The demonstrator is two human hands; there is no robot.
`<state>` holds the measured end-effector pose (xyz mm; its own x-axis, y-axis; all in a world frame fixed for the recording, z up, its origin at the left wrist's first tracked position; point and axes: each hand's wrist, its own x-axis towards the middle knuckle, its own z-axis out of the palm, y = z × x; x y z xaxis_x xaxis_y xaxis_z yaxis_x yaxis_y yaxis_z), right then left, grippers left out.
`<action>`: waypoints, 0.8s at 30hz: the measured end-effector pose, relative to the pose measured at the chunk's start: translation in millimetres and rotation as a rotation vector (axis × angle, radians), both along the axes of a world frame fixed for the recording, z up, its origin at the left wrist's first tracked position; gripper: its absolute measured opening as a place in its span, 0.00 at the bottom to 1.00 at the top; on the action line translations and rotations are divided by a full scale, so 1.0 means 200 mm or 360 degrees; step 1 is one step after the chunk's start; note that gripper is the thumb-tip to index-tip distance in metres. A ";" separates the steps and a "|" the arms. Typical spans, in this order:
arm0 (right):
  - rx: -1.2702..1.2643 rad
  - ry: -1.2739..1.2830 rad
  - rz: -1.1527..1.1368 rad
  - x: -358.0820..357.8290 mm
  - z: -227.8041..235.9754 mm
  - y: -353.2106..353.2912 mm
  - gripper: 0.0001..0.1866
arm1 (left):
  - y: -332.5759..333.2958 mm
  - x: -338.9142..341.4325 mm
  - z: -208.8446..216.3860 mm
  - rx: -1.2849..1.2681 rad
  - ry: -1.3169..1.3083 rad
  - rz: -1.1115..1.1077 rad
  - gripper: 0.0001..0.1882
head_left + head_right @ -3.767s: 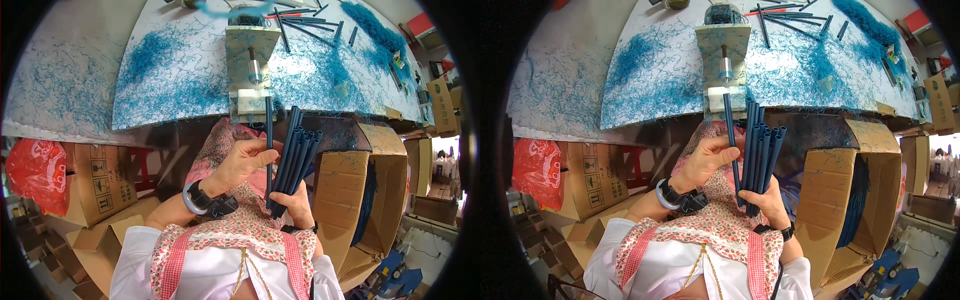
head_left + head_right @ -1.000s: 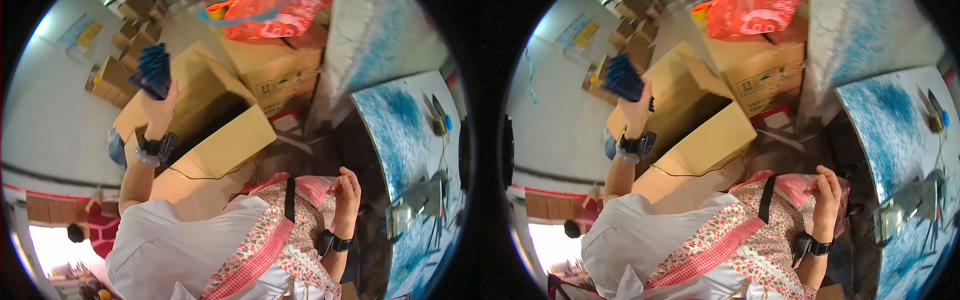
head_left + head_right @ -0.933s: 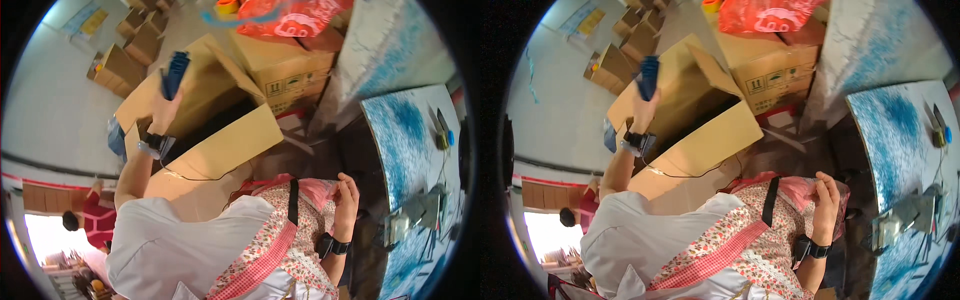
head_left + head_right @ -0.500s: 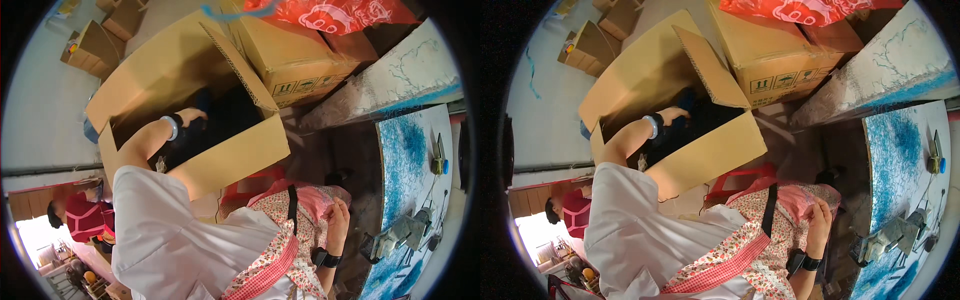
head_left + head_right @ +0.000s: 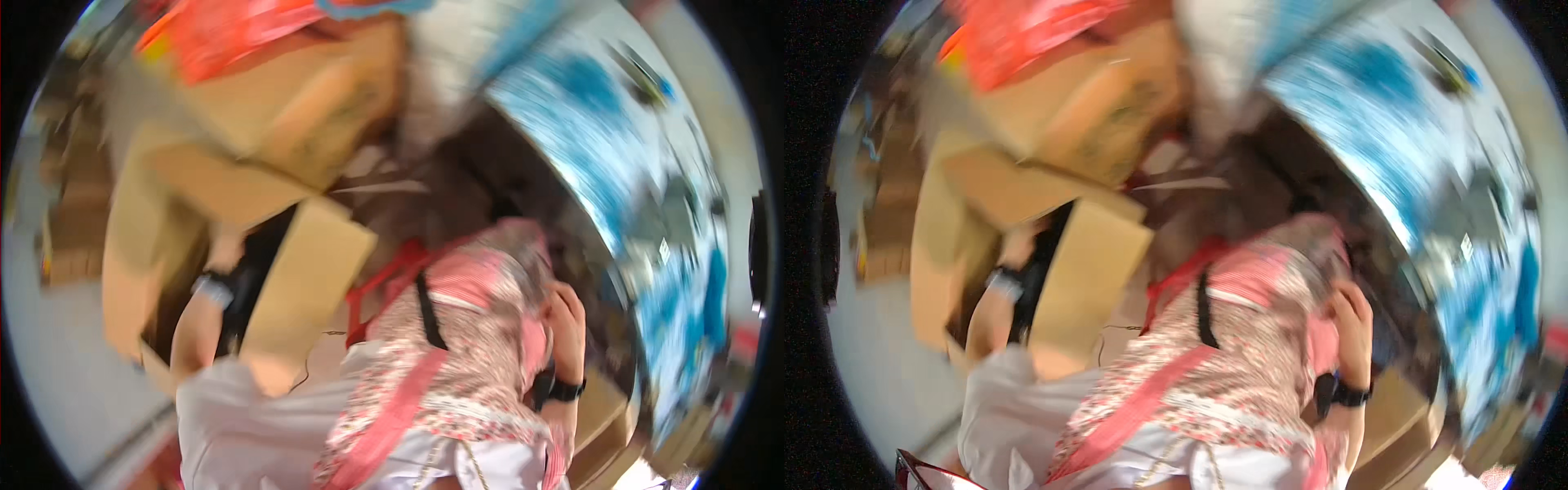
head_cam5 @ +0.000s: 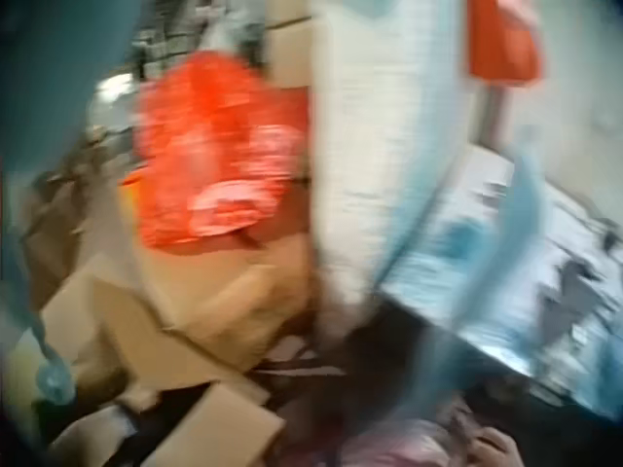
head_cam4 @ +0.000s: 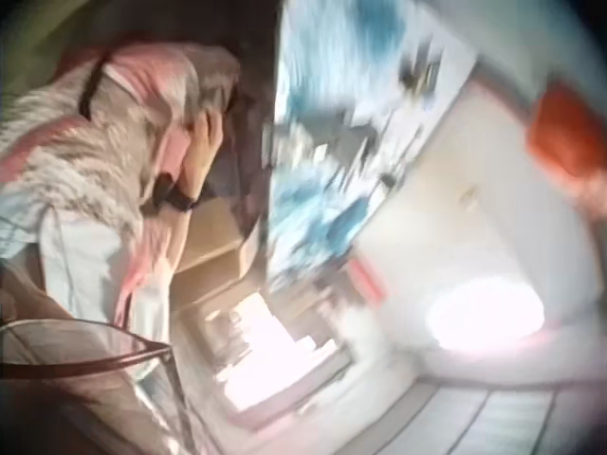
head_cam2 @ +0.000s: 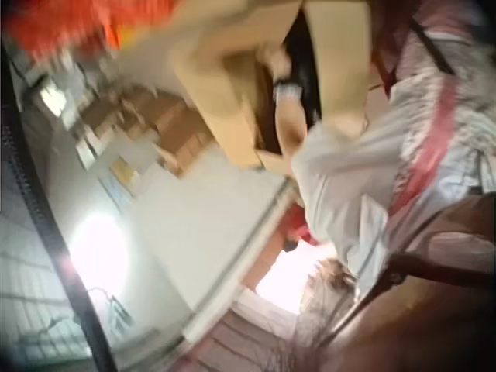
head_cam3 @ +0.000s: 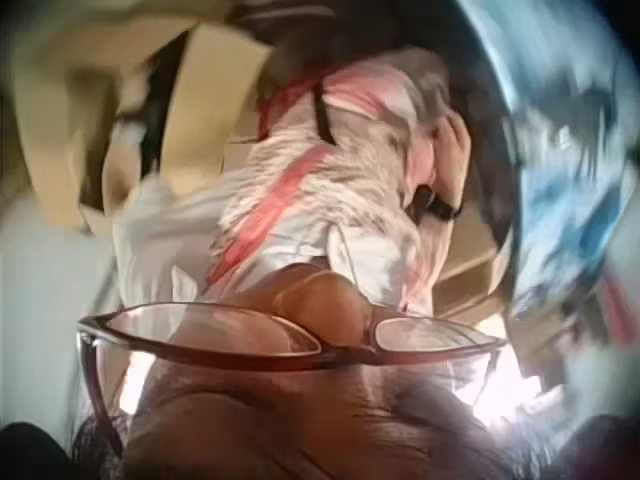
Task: The person takes plastic tubes from a cardboard box, processes the ends of each tube using a rotary machine, and places the tubes back into the box.
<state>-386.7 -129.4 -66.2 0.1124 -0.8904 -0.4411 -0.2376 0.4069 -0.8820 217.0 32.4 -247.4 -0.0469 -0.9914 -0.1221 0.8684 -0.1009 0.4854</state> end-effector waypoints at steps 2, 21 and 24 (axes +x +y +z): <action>-0.0091 0.0033 -0.0109 -0.17 0.08 0.05 0.11 | -0.04 0.06 0.33 0.0553 -0.0477 0.0622 0.16; -0.0335 0.0701 -0.1976 -1.94 0.36 1.55 0.16 | -0.93 -2.46 1.20 -0.1969 -0.2847 -0.0714 0.06; 0.0095 0.0598 -0.2039 -2.06 -0.01 1.76 0.20 | -0.97 -2.64 1.17 -0.2093 -0.2811 -0.0969 0.05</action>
<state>-799.4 221.8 -67.5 -0.9187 -0.2538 -0.3027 0.1159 0.5594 -0.8207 -310.1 -161.4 -12.8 -0.8844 -0.4511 0.1196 -0.3475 0.8075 0.4766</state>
